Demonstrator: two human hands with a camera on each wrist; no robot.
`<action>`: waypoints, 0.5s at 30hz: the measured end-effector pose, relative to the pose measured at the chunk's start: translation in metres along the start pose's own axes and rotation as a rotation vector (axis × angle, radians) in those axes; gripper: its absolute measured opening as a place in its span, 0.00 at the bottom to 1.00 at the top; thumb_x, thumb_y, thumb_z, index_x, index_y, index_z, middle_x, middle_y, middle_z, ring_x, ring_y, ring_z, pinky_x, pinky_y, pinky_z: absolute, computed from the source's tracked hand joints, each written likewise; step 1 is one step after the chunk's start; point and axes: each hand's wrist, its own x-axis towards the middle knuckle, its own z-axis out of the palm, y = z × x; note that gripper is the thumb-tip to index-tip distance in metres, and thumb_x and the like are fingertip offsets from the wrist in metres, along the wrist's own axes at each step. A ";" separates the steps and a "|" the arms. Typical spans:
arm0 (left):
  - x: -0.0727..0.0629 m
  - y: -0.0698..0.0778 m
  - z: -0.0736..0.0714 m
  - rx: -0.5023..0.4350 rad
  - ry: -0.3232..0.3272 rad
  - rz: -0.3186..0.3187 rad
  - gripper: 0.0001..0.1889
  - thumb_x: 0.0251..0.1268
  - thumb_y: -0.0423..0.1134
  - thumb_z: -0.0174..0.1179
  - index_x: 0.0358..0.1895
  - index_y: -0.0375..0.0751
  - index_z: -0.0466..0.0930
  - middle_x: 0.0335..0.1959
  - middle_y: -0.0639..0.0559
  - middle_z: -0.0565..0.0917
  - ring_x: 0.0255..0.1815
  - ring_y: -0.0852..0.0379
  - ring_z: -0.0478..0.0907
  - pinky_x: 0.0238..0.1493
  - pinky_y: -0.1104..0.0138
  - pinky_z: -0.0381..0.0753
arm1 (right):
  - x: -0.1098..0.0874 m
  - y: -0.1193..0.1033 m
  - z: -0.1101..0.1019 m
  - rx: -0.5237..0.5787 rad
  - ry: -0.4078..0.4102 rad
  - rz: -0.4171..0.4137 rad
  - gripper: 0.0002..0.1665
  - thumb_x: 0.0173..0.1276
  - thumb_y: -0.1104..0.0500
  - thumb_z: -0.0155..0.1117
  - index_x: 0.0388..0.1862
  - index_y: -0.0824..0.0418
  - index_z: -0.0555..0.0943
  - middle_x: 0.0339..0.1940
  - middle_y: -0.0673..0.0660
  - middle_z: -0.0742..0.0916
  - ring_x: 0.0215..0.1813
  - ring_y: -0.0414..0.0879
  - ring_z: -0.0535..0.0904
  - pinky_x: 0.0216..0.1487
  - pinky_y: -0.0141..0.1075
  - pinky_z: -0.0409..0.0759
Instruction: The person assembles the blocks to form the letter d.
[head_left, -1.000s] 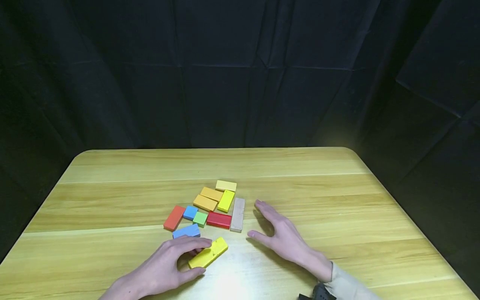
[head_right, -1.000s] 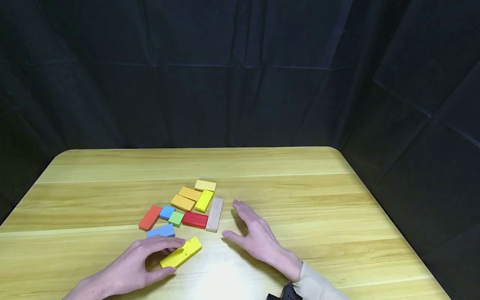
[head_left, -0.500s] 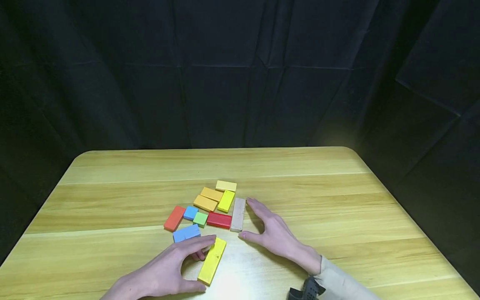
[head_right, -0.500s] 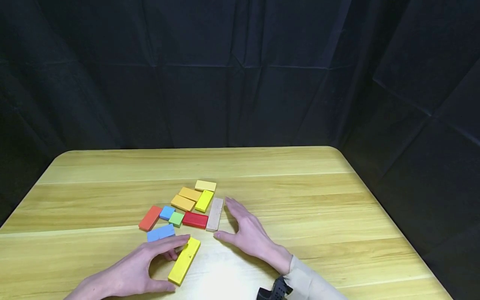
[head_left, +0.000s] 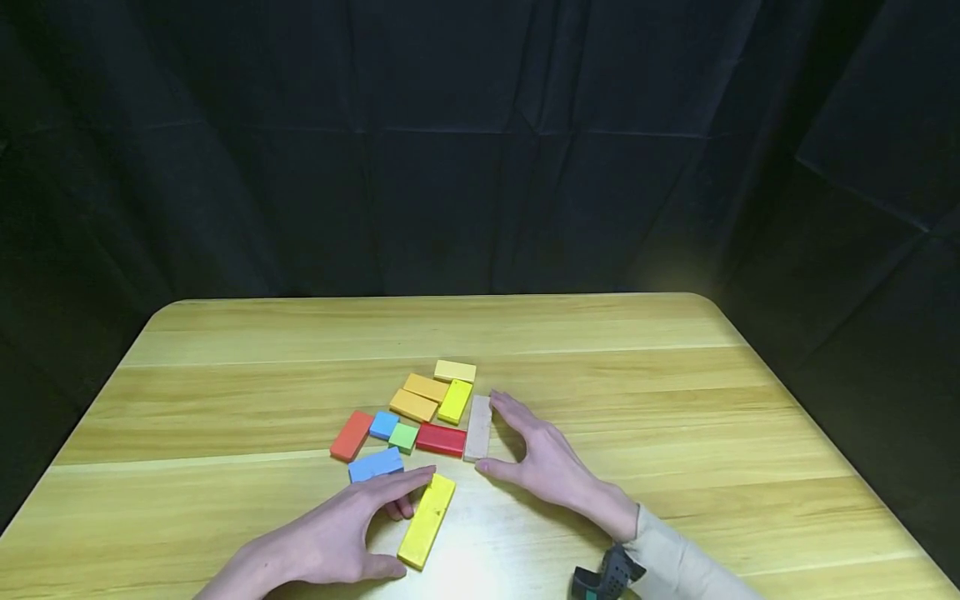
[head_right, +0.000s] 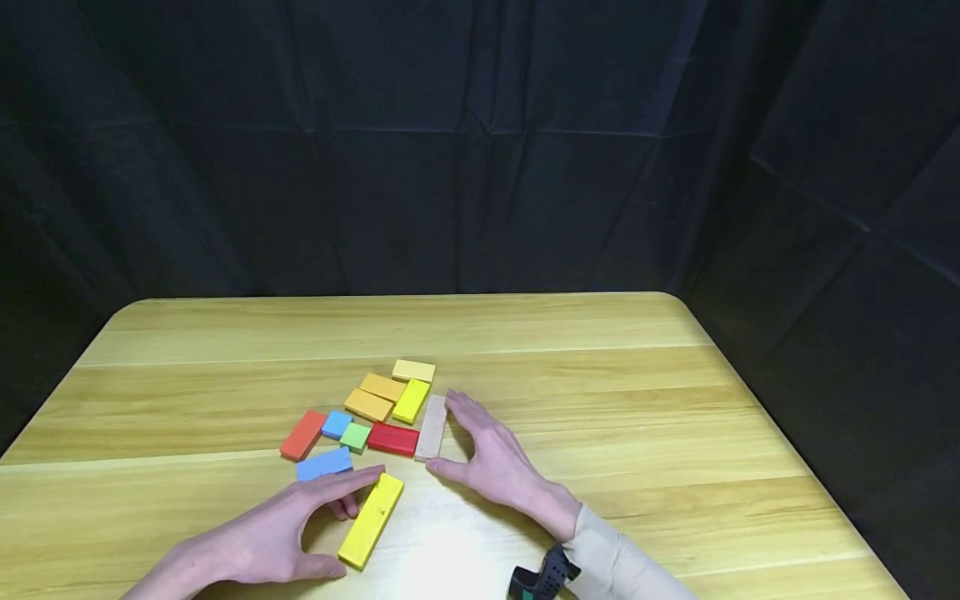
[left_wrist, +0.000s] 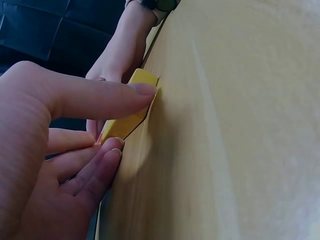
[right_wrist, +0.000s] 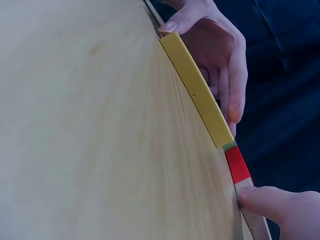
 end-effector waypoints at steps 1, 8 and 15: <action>0.000 0.000 0.000 0.003 0.006 0.007 0.46 0.52 0.38 0.75 0.76 0.39 0.62 0.47 0.65 0.76 0.50 0.67 0.73 0.59 0.70 0.76 | 0.000 0.000 0.000 -0.002 0.001 -0.001 0.54 0.60 0.39 0.73 0.77 0.61 0.63 0.78 0.58 0.68 0.78 0.56 0.62 0.75 0.52 0.63; 0.003 -0.001 0.001 0.007 0.021 0.004 0.44 0.51 0.41 0.77 0.73 0.39 0.66 0.45 0.65 0.76 0.47 0.68 0.74 0.55 0.71 0.77 | 0.001 -0.001 -0.001 -0.015 0.027 -0.009 0.53 0.58 0.41 0.76 0.75 0.63 0.66 0.76 0.59 0.71 0.75 0.57 0.67 0.73 0.52 0.67; 0.005 0.003 0.005 0.070 0.074 -0.006 0.46 0.47 0.48 0.79 0.72 0.42 0.69 0.47 0.67 0.78 0.49 0.69 0.74 0.59 0.69 0.76 | 0.000 0.000 -0.001 -0.006 0.046 -0.003 0.54 0.55 0.42 0.78 0.75 0.63 0.67 0.75 0.58 0.72 0.74 0.57 0.69 0.73 0.50 0.67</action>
